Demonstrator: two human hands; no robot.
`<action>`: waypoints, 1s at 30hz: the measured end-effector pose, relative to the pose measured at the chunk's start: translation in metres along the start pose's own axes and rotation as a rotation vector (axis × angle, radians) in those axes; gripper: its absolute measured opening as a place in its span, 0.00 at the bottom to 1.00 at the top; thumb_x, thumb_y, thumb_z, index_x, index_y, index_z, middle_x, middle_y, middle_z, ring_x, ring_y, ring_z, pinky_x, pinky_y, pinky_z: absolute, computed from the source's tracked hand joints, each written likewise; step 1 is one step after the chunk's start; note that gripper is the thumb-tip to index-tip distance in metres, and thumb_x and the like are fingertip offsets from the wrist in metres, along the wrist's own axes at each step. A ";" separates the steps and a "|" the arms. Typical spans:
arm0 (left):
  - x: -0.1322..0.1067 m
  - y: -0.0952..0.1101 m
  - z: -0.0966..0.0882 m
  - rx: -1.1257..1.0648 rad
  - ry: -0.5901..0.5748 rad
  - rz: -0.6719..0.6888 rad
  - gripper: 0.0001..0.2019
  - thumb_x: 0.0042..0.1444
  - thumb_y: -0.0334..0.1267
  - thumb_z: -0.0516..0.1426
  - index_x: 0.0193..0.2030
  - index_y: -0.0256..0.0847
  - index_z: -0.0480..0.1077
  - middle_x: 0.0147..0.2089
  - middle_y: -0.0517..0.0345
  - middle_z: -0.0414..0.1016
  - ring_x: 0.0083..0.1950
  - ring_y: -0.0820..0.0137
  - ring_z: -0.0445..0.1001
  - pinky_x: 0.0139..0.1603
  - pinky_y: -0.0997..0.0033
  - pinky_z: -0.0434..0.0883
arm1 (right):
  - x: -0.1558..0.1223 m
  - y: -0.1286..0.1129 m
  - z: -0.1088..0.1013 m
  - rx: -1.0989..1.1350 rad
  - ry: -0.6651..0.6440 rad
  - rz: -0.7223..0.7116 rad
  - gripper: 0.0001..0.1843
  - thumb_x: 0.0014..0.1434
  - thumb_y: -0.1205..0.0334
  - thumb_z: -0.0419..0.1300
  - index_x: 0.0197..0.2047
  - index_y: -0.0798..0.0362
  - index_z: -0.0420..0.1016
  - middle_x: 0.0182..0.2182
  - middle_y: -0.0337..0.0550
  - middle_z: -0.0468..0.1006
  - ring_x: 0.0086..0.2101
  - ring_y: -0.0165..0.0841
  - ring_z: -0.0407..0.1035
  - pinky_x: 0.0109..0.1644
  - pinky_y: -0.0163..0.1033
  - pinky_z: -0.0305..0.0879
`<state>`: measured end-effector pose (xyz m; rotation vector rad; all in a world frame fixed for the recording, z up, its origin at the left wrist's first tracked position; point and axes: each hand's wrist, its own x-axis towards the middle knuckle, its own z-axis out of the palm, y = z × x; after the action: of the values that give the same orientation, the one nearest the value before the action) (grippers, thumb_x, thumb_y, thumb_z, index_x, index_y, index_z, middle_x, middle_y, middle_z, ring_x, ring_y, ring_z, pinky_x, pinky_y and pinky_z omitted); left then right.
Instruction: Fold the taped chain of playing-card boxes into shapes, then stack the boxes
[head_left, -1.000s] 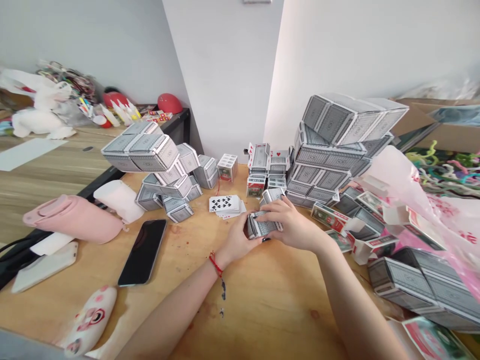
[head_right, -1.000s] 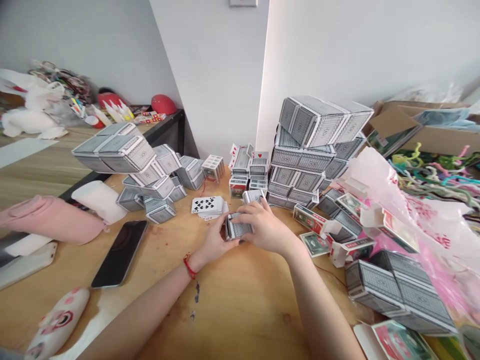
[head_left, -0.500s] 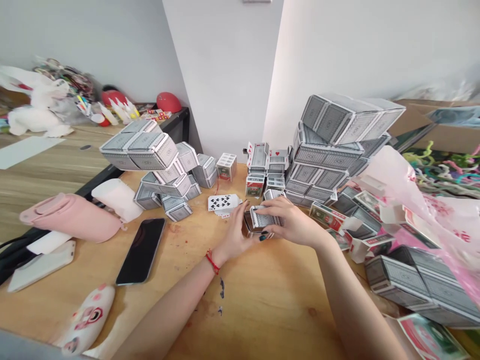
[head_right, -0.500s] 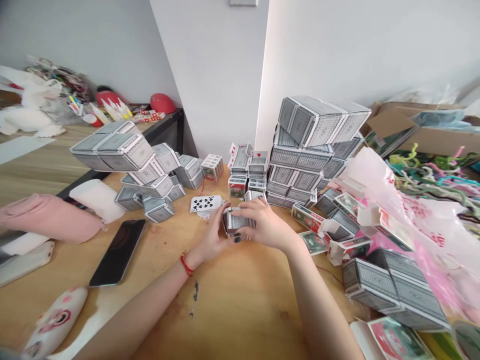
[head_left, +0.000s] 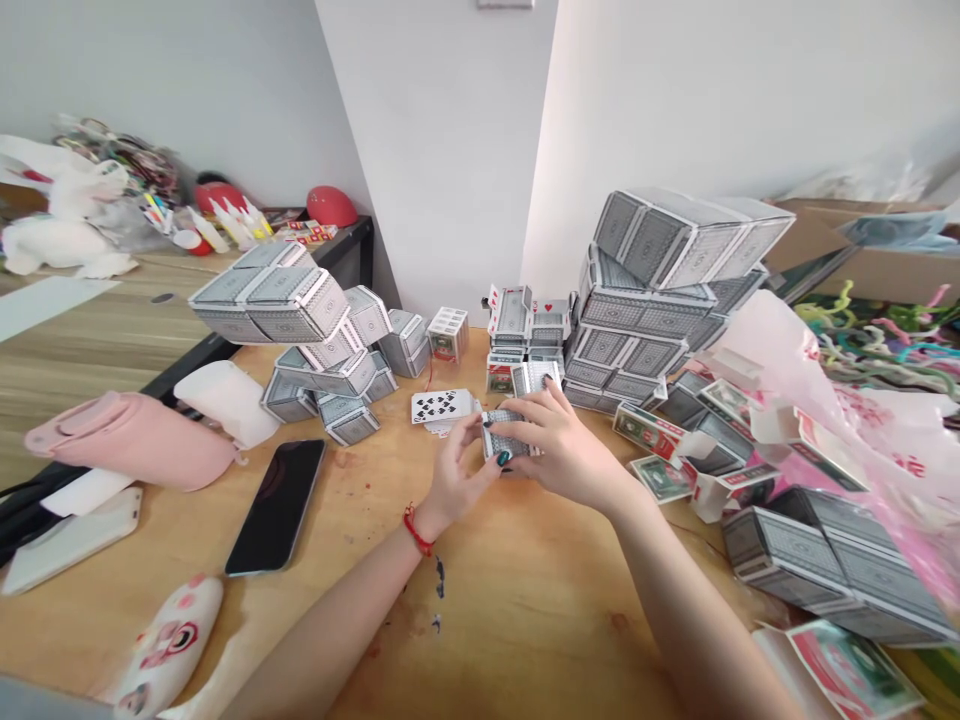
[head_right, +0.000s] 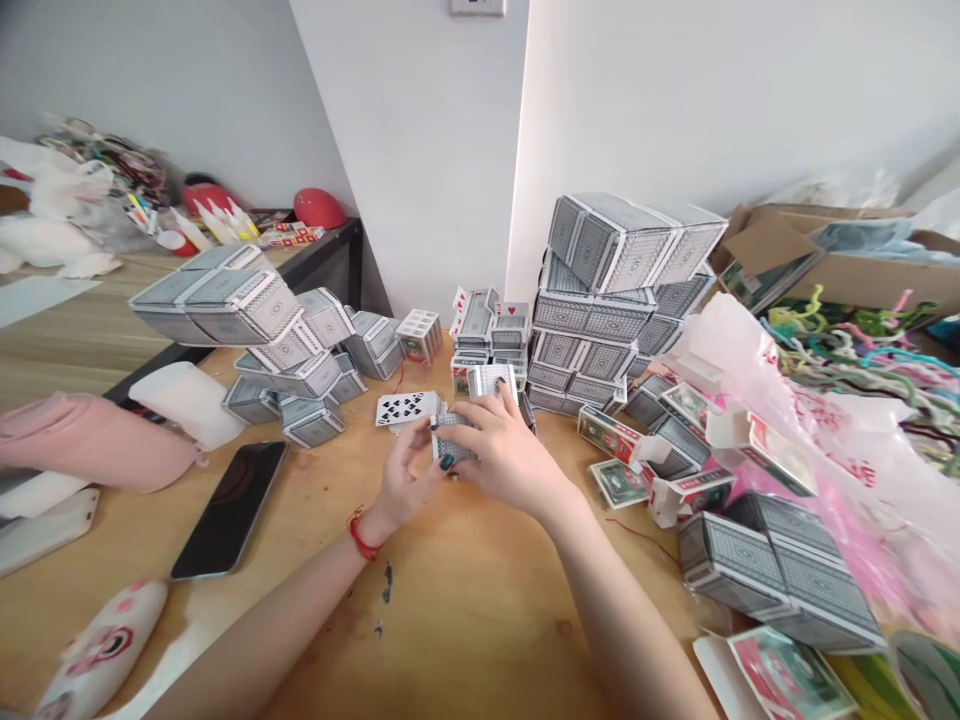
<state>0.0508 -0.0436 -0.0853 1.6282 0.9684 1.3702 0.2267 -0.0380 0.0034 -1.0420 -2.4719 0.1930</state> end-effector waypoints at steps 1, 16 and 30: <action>0.000 0.000 0.001 -0.039 0.008 -0.015 0.25 0.54 0.45 0.58 0.56 0.42 0.58 0.54 0.47 0.68 0.55 0.59 0.68 0.57 0.56 0.66 | 0.001 -0.001 0.000 -0.009 0.016 -0.004 0.19 0.53 0.70 0.59 0.48 0.46 0.73 0.50 0.44 0.73 0.49 0.41 0.65 0.63 0.62 0.45; 0.015 0.026 0.010 -0.334 -0.057 -0.238 0.24 0.52 0.46 0.61 0.54 0.41 0.62 0.54 0.48 0.72 0.54 0.60 0.72 0.54 0.58 0.70 | -0.001 0.001 0.000 -0.134 0.078 0.016 0.20 0.56 0.70 0.55 0.50 0.45 0.72 0.52 0.45 0.72 0.52 0.43 0.64 0.65 0.66 0.41; 0.034 0.037 -0.005 -0.384 0.006 -0.259 0.19 0.51 0.42 0.63 0.48 0.39 0.67 0.45 0.50 0.78 0.46 0.62 0.77 0.43 0.64 0.75 | -0.009 0.038 0.004 0.749 0.322 0.621 0.40 0.48 0.56 0.67 0.61 0.55 0.56 0.52 0.59 0.72 0.44 0.45 0.74 0.44 0.52 0.73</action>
<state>0.0528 -0.0271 -0.0372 1.1706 0.8252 1.2891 0.2546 -0.0170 -0.0147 -1.3004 -1.5072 0.9661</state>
